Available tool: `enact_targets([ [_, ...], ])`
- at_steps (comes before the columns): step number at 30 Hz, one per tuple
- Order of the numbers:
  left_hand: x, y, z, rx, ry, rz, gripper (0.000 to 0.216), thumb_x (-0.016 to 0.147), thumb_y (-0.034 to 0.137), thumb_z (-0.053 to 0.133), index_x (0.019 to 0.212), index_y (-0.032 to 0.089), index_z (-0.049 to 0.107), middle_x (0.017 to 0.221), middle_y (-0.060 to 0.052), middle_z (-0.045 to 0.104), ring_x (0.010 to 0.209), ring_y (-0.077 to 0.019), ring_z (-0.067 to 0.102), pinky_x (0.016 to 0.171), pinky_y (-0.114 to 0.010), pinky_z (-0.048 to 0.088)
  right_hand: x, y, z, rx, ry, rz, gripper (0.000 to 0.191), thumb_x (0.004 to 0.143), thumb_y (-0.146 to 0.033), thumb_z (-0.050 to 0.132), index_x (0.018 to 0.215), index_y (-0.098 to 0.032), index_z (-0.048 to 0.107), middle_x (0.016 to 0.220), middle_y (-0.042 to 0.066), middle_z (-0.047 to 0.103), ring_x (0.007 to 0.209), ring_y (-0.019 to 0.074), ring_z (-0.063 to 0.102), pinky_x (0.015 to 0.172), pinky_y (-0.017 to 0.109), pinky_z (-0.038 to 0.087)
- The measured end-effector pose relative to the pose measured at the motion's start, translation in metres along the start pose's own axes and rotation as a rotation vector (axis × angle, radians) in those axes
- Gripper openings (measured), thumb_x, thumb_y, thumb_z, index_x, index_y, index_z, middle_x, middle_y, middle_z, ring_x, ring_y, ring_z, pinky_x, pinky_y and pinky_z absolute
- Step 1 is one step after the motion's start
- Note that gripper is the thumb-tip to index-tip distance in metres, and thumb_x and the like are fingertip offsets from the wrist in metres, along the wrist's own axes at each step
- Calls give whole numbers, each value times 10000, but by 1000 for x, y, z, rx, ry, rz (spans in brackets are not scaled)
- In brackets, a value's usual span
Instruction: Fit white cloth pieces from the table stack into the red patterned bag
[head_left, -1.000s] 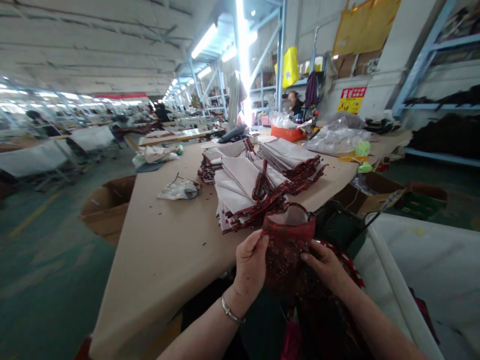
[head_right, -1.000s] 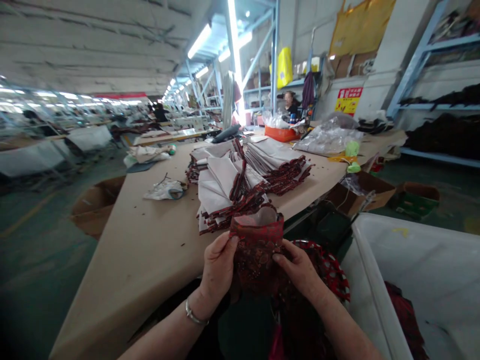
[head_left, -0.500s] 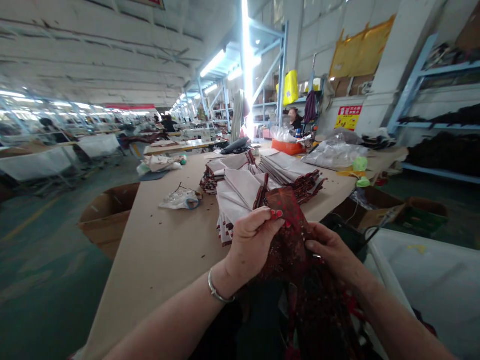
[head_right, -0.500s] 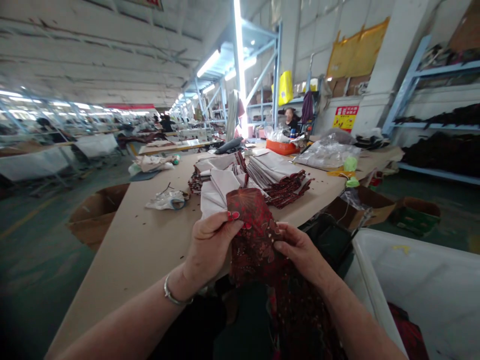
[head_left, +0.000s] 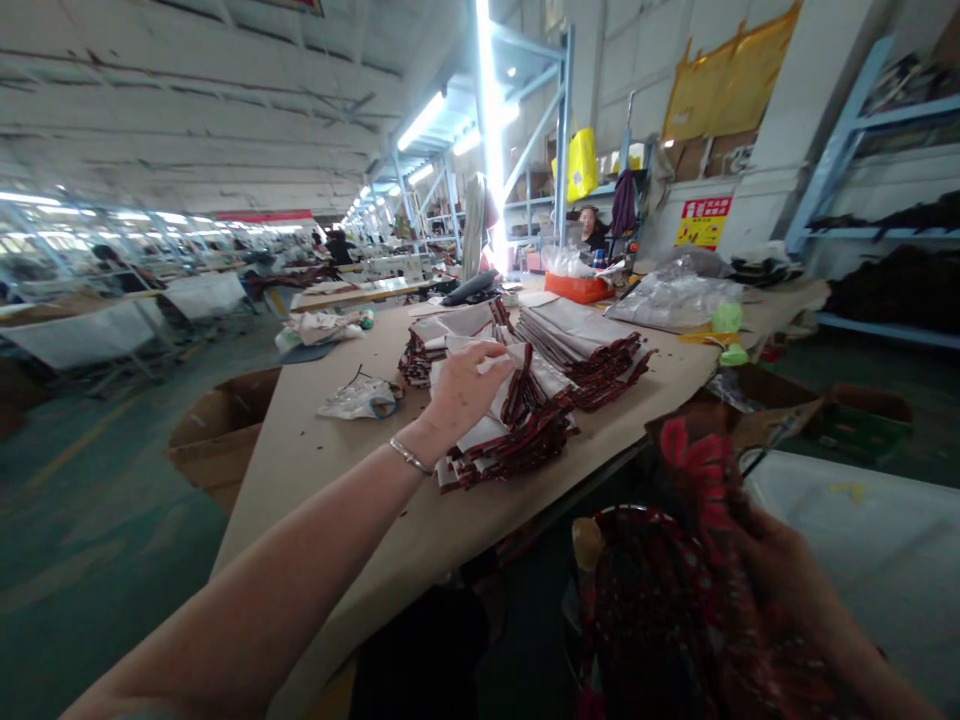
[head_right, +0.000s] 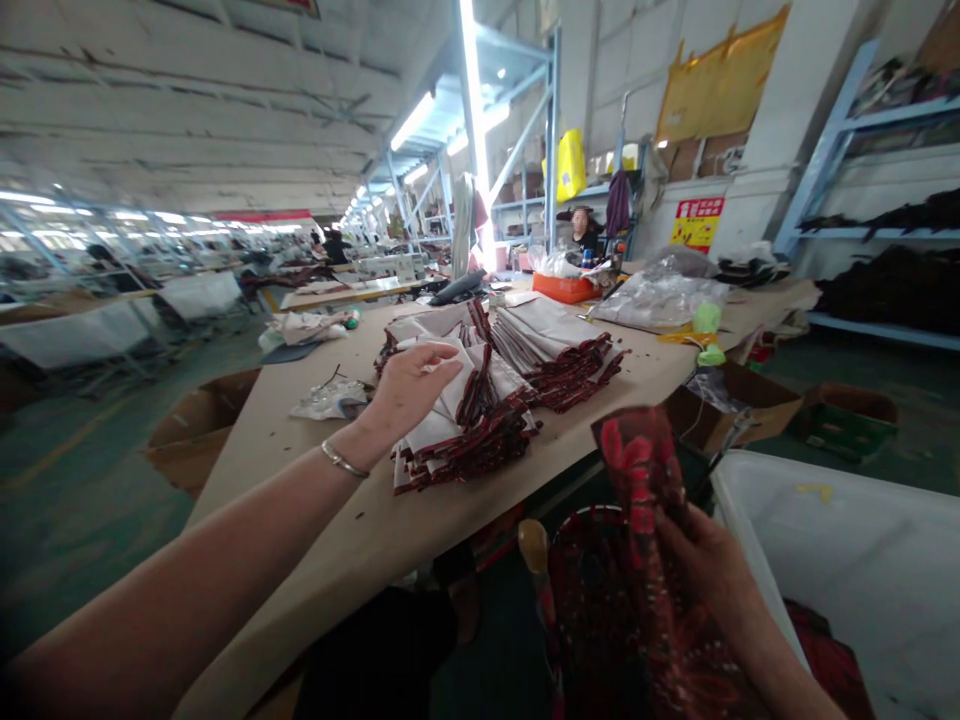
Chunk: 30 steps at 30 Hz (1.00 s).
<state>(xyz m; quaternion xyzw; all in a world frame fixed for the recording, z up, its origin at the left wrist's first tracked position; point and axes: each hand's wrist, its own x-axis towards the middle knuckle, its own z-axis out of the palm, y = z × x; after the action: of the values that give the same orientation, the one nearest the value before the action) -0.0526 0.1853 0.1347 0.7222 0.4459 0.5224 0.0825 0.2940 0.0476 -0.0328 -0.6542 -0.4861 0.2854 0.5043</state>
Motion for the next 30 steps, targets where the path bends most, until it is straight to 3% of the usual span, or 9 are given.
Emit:
enact_targets([
  [3,2,-19,17,211,-114,154,436,744,232,653,1167,130,637,1207,-131,645,1146,-268,561,1045,-423,402,-25,84,27,-222,-61,175,484,659,-594,554,964,-246,698,948,118,740,965,370,677,878,487,522],
  [6,9,-25,26,357,-270,196,602,736,211,623,1324,136,515,1325,-134,575,1254,-292,481,1096,-450,347,-49,159,52,-384,-123,102,666,654,-527,534,1204,-156,594,1167,171,657,1116,359,616,1005,486,458],
  [9,25,-24,27,426,-352,200,671,756,249,601,1395,140,428,1418,-133,493,1324,-291,413,1120,-446,316,-64,195,67,-423,-174,57,728,743,-504,454,1333,-77,473,1268,196,575,1189,313,575,1046,445,435],
  [12,43,-21,28,439,-452,220,611,793,328,590,1368,157,473,1361,-122,553,1267,-275,480,1096,-421,348,-74,191,75,-402,-225,31,659,781,-483,417,1296,-82,507,1276,186,571,1218,291,556,1065,422,423],
  [15,56,-18,31,437,-557,207,437,794,265,586,1219,169,614,1160,-89,677,1059,-233,615,965,-344,458,-85,175,78,-374,-251,11,608,783,-488,419,1228,-102,572,1271,178,590,1218,291,557,1074,436,420],
  [19,56,-17,22,413,-463,228,273,789,130,526,988,152,713,990,-71,722,945,-196,645,897,-298,473,-97,162,74,-343,-272,-2,554,772,-522,462,1148,-162,652,1225,137,647,1187,277,590,1054,418,453],
  [26,12,-35,-36,311,-288,126,164,778,148,562,819,178,718,803,-20,716,758,-156,635,764,-280,492,-105,154,66,-292,-248,-96,392,732,-481,553,970,-232,740,1051,89,736,1014,270,689,895,340,571],
  [30,-19,-48,-62,304,-252,43,141,749,137,580,795,180,706,777,-9,702,731,-149,624,731,-274,490,-101,114,62,-286,-164,-231,322,788,-455,534,898,-234,741,927,53,759,873,230,727,779,275,605],
])
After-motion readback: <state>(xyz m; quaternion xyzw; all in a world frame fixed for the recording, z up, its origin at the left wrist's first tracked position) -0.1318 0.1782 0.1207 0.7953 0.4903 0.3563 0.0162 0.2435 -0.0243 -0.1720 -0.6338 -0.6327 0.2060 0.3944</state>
